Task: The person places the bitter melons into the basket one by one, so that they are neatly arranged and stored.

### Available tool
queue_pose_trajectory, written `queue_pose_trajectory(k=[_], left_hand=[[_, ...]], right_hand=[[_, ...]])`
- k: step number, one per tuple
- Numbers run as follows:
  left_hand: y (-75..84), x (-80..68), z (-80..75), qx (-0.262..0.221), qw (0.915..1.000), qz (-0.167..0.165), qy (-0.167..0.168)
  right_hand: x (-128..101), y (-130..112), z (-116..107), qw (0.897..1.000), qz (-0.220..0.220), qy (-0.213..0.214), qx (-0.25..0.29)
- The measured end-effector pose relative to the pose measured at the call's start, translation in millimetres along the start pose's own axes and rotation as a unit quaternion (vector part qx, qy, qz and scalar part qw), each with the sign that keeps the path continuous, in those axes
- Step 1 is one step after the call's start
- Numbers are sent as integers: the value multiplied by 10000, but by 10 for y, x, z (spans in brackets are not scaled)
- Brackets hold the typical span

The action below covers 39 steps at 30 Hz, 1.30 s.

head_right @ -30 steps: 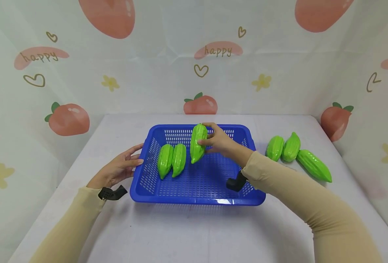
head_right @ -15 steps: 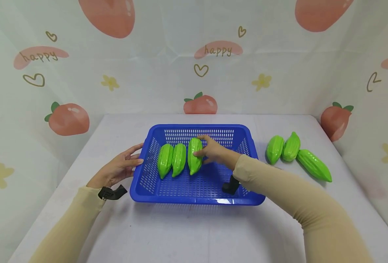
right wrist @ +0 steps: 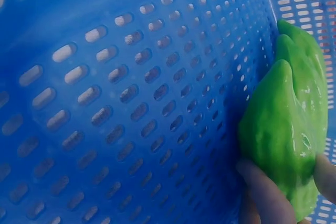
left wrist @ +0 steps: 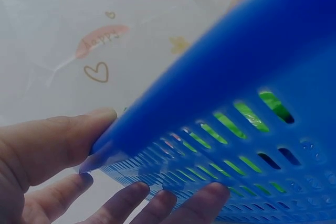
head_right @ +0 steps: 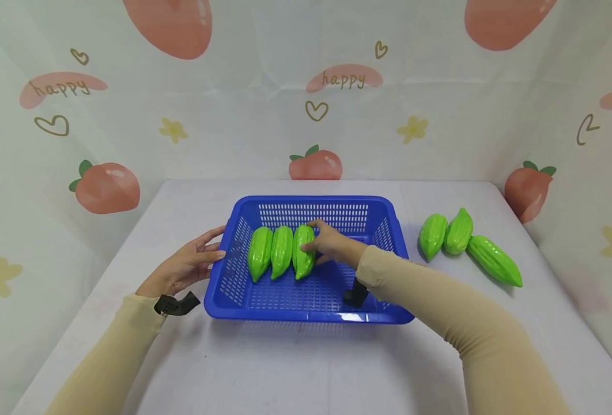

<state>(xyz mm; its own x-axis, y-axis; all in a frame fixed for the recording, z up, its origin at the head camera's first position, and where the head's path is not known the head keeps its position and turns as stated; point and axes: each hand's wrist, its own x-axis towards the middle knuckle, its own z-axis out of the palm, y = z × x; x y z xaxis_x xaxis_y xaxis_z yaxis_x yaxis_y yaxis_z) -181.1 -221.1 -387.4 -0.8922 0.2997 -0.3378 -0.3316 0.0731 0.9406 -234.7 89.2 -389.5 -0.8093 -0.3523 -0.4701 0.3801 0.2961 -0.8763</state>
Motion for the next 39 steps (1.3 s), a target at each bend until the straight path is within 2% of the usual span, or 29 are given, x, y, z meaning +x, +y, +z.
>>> queue_pose_trajectory(k=[7,18,39], left_hand=[[0,-3,-11,-19,9999,22,-114],[5,-9,-6,-80,10000,-18,-22],[8,-6,9,-77,10000,6,-52]], right_hand=[[4,1,14,9999,19,113,12],[0,-4,-1,9996,141,133,-199],[9,1,-18,9998,142,78,-150]])
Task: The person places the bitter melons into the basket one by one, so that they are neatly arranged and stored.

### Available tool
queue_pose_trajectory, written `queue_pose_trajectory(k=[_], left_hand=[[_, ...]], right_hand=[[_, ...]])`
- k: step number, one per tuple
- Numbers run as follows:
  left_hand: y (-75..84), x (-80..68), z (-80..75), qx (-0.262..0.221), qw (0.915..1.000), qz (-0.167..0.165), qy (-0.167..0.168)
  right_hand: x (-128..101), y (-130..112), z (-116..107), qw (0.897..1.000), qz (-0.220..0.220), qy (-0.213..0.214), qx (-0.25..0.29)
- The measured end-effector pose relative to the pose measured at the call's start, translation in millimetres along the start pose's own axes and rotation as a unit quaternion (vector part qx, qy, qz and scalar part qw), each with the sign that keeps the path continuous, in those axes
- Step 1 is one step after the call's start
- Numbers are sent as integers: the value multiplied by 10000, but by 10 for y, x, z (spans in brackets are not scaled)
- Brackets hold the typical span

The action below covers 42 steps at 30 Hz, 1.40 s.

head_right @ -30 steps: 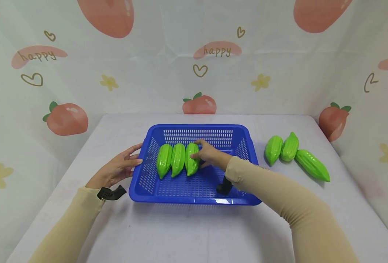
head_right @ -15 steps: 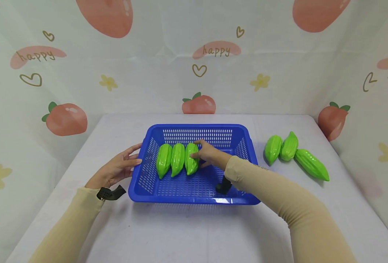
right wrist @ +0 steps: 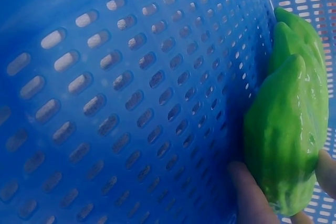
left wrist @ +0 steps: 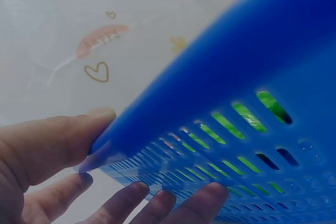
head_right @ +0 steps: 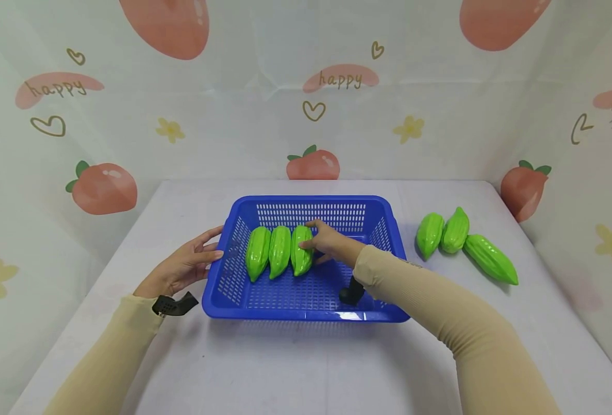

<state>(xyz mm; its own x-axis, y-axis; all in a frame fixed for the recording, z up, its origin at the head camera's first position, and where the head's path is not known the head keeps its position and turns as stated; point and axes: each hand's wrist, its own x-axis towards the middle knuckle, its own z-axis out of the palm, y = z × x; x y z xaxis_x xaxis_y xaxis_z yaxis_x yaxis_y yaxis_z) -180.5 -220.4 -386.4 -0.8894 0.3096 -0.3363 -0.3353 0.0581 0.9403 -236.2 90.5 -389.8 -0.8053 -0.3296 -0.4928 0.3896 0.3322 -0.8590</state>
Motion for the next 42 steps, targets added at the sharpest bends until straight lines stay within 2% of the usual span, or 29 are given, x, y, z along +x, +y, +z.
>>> queue_pose_trajectory(k=[32,42], left_hand=[[2,-7,3,-50,10000,-4,-55],[8,-8,2,-14,10000,26,-16]], right_hand=[[26,35,-28,10000,-49,-55,26],[-7,28,-109,9998,-19,-166,96]])
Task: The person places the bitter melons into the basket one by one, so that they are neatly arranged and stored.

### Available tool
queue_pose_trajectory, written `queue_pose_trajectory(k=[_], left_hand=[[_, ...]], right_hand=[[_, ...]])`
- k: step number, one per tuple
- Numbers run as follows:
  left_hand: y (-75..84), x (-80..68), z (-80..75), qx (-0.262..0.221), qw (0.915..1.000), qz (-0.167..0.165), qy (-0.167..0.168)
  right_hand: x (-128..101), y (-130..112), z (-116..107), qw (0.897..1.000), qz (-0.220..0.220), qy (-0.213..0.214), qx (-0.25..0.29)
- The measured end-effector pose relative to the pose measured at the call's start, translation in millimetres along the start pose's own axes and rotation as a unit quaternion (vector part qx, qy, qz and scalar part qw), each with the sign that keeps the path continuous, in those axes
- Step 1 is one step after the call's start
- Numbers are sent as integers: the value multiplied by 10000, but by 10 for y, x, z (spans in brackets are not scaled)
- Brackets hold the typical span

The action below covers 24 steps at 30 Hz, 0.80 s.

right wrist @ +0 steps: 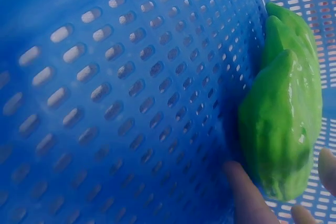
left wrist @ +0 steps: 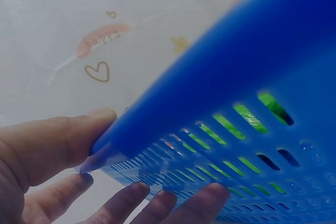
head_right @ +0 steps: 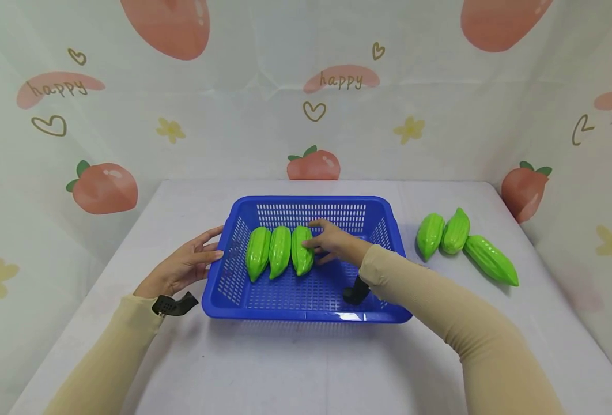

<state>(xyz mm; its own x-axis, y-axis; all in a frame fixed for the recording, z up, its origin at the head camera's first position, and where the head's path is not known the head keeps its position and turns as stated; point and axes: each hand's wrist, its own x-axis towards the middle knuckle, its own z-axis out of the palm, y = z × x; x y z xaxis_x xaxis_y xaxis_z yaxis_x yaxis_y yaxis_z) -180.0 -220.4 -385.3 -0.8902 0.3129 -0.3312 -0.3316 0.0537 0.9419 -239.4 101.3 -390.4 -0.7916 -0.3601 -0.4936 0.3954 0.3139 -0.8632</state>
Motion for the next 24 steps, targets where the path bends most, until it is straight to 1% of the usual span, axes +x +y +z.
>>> queue_pose_trajectory(k=[5,11,15,19,24], left_hand=[[-6,-4,-4,54,10000,-3,9],[6,-6,-5,18,10000,-26,2],[7,-7,-2,3,10000,-51,10],[9,-7,-3,36,10000,-31,2],[11,-10,-4,63,10000,-13,42]], right_hand=[[-118,-34,-56,9999,-31,-110,-64],[-274,-159,-158,9998,-84,-152,-47],[-398,-257,-246,9989,-322,-330,-21],[-554,-377,-351,9963,-666,-525,115],[-753,-502,-534,9920,-1124,-564,88]])
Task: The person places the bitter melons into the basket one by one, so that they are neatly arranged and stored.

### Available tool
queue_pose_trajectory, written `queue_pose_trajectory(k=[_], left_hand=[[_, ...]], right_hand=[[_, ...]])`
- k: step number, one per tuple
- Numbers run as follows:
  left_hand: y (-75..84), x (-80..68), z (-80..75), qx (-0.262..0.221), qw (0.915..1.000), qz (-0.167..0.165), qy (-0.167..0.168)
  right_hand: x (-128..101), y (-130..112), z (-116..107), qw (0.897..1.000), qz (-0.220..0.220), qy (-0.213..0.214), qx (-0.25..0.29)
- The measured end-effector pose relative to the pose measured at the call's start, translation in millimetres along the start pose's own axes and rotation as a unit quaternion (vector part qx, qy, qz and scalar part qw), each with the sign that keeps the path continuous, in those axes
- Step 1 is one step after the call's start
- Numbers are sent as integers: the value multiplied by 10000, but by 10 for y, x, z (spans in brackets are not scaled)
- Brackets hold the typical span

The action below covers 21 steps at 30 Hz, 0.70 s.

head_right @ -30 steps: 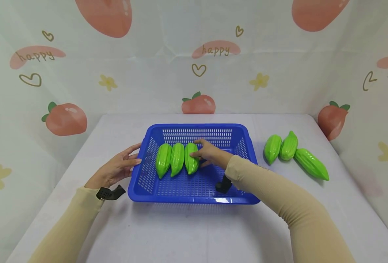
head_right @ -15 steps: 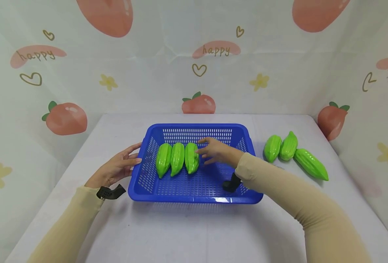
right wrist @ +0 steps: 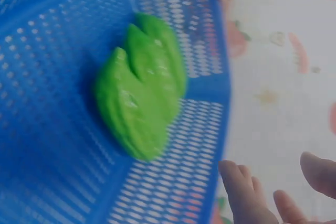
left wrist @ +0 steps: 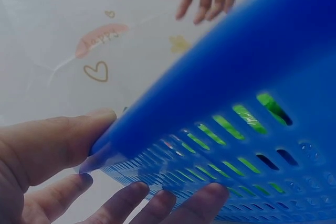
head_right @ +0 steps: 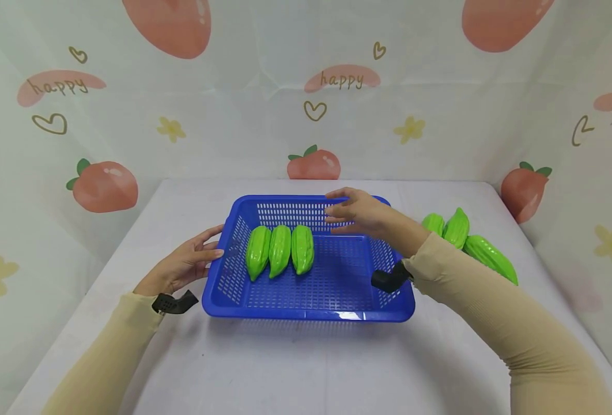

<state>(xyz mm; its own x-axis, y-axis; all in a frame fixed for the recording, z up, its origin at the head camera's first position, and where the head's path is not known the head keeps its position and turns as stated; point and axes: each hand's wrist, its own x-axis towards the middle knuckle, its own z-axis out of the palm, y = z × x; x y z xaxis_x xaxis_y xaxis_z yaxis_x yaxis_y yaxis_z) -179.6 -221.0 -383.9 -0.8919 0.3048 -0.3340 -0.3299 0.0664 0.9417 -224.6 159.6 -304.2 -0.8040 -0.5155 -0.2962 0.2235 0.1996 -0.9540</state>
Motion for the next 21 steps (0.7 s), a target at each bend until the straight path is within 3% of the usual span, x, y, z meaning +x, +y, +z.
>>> queue_pose_trajectory(k=[5,9,13,17,21], left_hand=[[7,-10,-1,-65,10000,-31,36],[4,-9,-2,-61,10000,-37,27],[-7,-3,-7,-6,10000,-19,-32],[-12,-2,-12,16,10000,-10,-54],[-11,-1,-12,-40,10000,-19,-54]], right_hand=[[-205,-156,-188,9989,-440,106,-114],[-381,-235,-367,9958,-787,442,-135],[-564,-236,-579,9889,-1249,765,242],[-747,-179,-809,9732,-1820,919,1060],[-933,-61,-1025,9404,-2374,963,2235]])
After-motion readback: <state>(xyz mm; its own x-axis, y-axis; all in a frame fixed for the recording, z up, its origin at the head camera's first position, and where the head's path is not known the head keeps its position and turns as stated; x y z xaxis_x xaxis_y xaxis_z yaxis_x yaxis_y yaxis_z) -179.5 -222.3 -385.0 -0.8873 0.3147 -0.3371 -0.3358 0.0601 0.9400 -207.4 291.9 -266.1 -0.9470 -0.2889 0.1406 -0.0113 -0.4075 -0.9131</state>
